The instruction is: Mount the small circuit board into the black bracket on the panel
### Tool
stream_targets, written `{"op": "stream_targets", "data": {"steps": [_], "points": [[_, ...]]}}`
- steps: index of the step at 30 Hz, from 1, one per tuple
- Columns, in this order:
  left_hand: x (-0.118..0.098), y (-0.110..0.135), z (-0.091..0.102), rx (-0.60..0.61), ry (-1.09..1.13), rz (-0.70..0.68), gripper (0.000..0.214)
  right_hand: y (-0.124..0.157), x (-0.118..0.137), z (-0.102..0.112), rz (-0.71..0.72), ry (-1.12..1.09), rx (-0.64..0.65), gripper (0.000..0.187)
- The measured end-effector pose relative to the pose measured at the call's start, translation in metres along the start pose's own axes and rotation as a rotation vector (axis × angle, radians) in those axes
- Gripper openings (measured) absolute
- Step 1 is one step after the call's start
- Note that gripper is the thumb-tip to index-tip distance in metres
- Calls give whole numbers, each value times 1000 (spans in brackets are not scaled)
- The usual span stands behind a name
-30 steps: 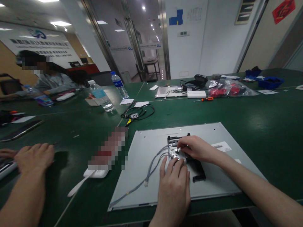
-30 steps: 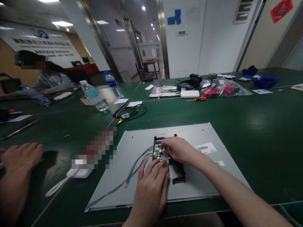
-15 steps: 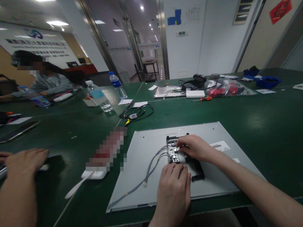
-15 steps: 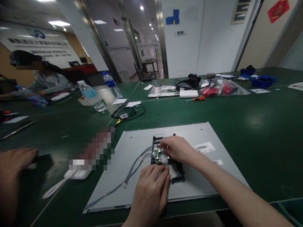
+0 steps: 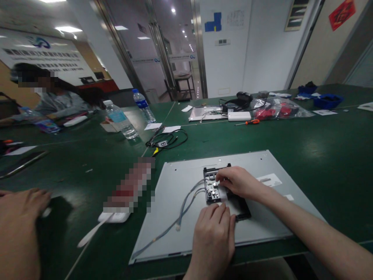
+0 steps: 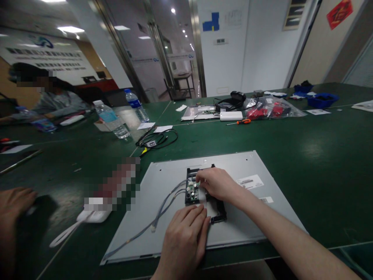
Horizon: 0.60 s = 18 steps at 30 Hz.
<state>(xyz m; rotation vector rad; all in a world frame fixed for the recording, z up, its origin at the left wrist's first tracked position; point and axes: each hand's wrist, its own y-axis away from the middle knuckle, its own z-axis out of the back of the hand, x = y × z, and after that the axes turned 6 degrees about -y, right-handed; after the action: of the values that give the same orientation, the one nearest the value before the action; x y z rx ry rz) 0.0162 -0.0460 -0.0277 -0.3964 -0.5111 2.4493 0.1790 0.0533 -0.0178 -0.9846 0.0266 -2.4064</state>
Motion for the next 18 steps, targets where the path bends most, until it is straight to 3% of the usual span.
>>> {"op": "stream_targets", "data": {"steps": [18], "points": [[-2,-3,4,-1,-14,14,16,2,4,4,-37,-2,-22,11]]}}
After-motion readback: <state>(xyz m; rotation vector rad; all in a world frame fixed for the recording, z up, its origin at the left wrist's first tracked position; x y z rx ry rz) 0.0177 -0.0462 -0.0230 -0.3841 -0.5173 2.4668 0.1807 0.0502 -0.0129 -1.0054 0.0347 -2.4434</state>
